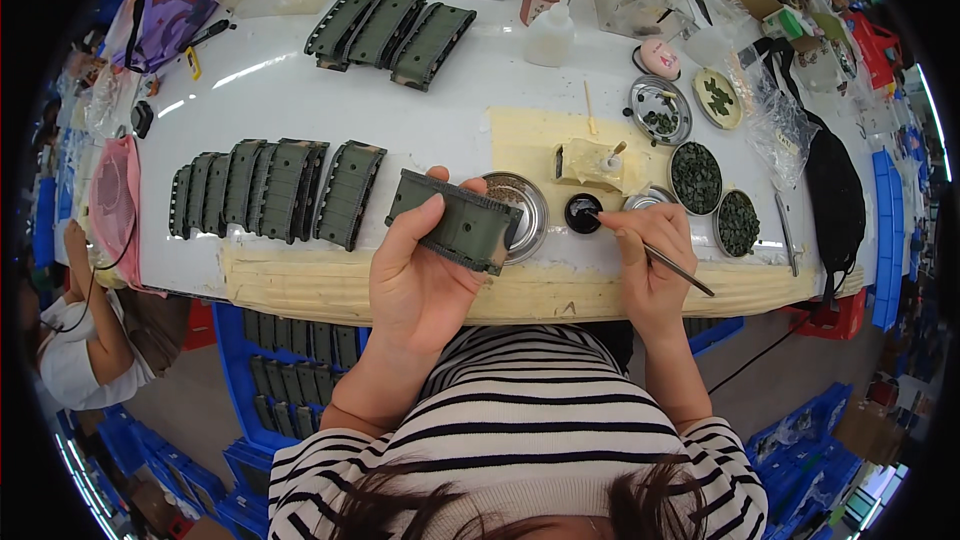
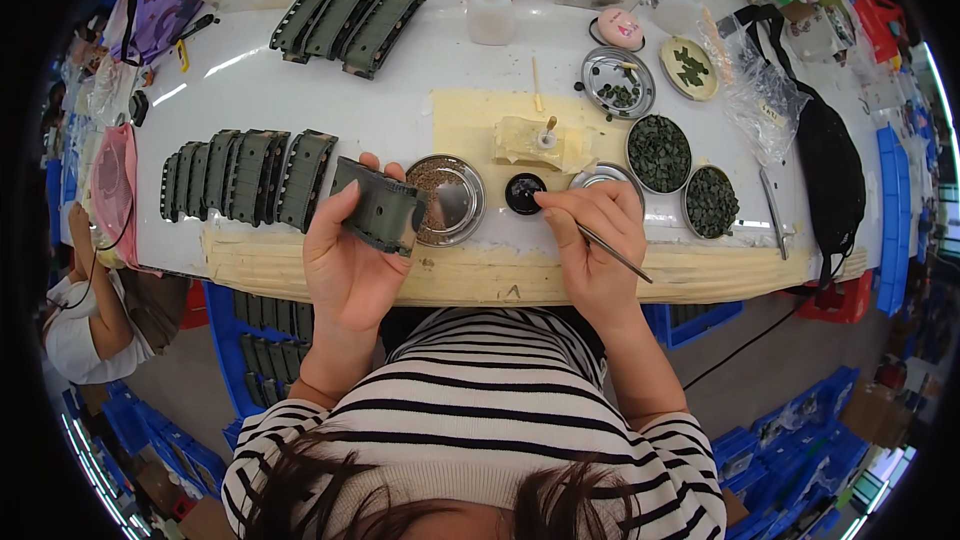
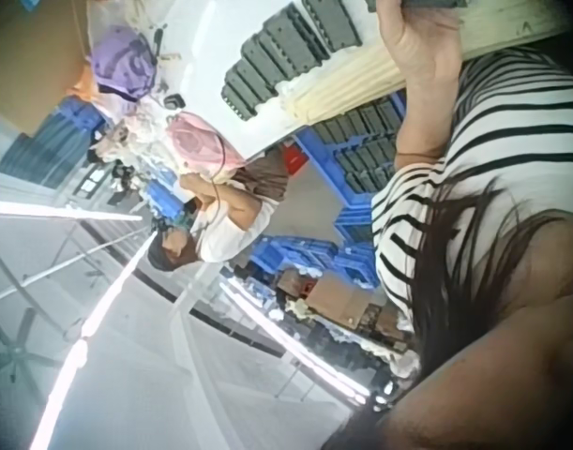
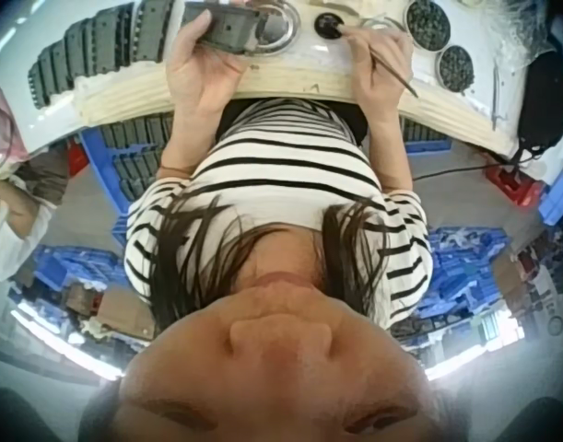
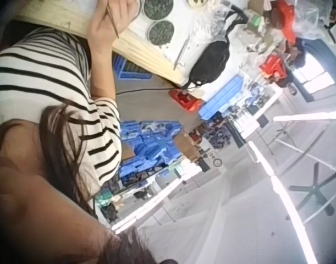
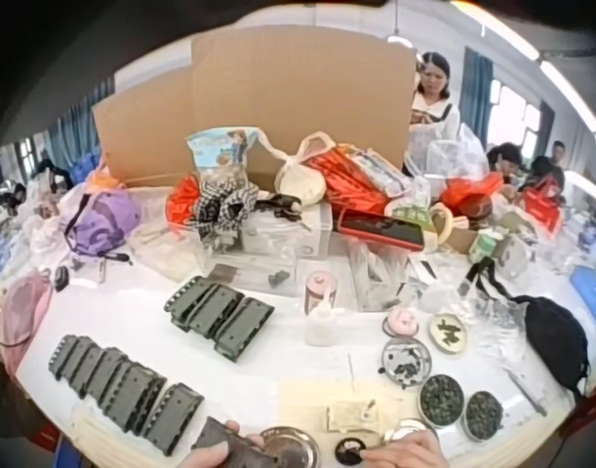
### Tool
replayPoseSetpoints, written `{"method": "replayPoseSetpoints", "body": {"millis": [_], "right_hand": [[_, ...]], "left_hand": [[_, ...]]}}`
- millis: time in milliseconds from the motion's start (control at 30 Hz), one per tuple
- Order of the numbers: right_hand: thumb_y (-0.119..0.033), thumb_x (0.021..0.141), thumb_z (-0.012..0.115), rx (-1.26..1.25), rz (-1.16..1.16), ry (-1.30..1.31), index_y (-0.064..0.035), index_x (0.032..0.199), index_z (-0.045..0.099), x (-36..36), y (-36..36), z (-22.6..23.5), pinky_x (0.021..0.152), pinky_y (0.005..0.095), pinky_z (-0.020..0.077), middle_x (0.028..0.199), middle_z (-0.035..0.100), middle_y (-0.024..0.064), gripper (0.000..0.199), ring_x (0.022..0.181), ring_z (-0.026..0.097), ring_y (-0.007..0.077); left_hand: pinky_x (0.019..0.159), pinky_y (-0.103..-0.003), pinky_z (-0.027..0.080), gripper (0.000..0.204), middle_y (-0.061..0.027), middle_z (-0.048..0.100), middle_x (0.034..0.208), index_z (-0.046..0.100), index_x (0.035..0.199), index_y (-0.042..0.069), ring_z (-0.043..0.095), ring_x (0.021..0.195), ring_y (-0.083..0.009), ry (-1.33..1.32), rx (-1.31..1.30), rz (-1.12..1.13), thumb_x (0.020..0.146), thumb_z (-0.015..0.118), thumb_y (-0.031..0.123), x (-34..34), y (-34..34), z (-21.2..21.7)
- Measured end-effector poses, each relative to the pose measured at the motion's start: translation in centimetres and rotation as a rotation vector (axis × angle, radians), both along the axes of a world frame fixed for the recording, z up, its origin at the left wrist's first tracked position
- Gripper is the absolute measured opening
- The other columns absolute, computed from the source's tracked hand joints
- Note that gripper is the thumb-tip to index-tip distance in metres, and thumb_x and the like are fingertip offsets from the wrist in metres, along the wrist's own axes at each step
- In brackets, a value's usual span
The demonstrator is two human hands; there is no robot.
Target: Assembling small plastic parts onto a toy tank hull using tweezers.
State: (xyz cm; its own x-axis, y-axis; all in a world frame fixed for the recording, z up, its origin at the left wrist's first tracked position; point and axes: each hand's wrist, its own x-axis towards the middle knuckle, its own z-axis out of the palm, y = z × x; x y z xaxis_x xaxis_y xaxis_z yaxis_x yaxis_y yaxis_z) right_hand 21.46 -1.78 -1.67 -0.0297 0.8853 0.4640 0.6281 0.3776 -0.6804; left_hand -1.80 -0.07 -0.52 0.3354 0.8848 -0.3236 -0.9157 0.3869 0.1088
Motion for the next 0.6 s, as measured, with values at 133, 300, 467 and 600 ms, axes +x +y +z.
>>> {"method": "replayPoseSetpoints", "body": {"millis": [133, 300, 467, 600], "right_hand": [[-0.007, 0.084, 0.064, 0.095, 0.123, 0.119, -0.0024, 0.09, 0.071, -0.3, -0.6, 2.3, 0.075, 0.0319, 0.0434, 0.085, 0.068, 0.0068, 0.011, 0.079, 0.053, 0.0235], [-0.008, 0.084, 0.062, 0.14, 0.445, 0.18, -0.0009, 0.098, 0.069, -2.4, 0.3, 4.8, 0.081, 0.0349, 0.0492, 0.094, 0.068, 0.0098, 0.017, 0.093, 0.063, 0.027], [-0.005, 0.086, 0.061, 0.029, 0.477, 0.386, -0.0006, 0.1, 0.068, -3.9, 0.7, 4.0, 0.081, 0.0323, 0.0525, 0.099, 0.068, 0.0145, 0.017, 0.096, 0.066, 0.0275], [-0.003, 0.085, 0.06, 0.021, 0.456, 0.381, -0.0012, 0.1, 0.069, -3.9, 0.7, 3.7, 0.079, 0.0306, 0.0533, 0.102, 0.068, 0.016, 0.018, 0.094, 0.067, 0.0258]], "left_hand": [[0.09, -0.041, 0.055, 0.036, -0.0168, 0.055, 0.123, 0.043, 0.13, 0.008, 0.059, 0.112, -0.0261, 0.062, 0.014, 0.014, 0.094, 0.05, 0.007, 0.2, 0.1, 0.7], [0.095, -0.037, 0.053, 0.04, -0.017, 0.054, 0.125, 0.04, 0.133, 0.008, 0.057, 0.114, -0.0248, 0.12, 0.035, 0.0, 0.095, 0.051, 0.007, 0.9, 0.3, 0.9], [0.097, -0.038, 0.052, 0.041, -0.0172, 0.053, 0.124, 0.041, 0.133, 0.006, 0.056, 0.116, -0.024, 0.128, 0.037, 0.003, 0.094, 0.051, 0.006, 1.1, 0.2, 0.9], [0.098, -0.038, 0.052, 0.041, -0.018, 0.053, 0.124, 0.042, 0.133, 0.005, 0.056, 0.116, -0.0239, 0.133, 0.03, 0.013, 0.093, 0.05, 0.005, 1.1, 0.2, 0.7]]}}
